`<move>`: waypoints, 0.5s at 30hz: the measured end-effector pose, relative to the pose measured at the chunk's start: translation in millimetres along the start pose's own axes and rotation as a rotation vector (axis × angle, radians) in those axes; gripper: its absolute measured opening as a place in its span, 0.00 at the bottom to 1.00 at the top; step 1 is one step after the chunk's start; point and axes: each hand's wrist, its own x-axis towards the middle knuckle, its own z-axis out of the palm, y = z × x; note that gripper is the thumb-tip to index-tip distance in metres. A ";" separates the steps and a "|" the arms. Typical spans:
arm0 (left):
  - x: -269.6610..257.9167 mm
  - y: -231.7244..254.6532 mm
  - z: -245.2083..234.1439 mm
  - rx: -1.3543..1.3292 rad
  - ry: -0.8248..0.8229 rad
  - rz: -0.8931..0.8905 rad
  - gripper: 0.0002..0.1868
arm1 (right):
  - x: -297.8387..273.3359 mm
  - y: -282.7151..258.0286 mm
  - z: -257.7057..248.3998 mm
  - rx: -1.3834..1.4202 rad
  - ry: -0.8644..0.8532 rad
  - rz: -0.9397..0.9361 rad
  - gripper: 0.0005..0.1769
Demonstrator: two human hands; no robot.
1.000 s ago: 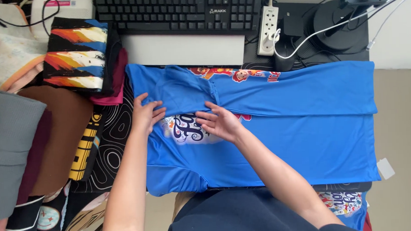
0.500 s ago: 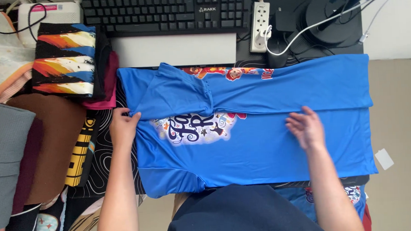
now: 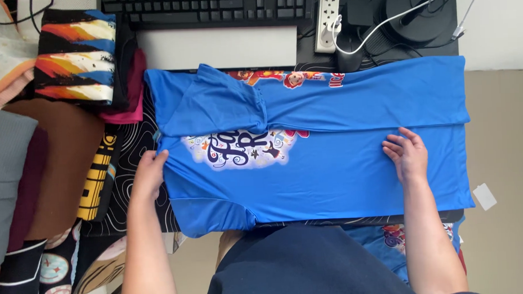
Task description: Folding a black t-shirt and a blue t-shirt on a desk.
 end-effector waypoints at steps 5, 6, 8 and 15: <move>-4.0 -25.6 0.9 -0.581 -0.140 -0.090 0.20 | -5.5 13.0 -20.7 0.023 -0.010 -0.058 0.20; -0.4 -37.2 3.2 -0.552 -0.067 -0.076 0.22 | -7.0 13.7 -21.8 0.031 -0.006 -0.066 0.20; -15.0 -25.6 7.0 -0.412 0.088 -0.014 0.25 | -2.3 13.8 -23.9 0.047 -0.001 -0.067 0.19; 2.5 -47.8 -1.7 -0.208 0.207 -0.003 0.29 | 6.4 12.8 -31.0 0.135 0.003 -0.031 0.16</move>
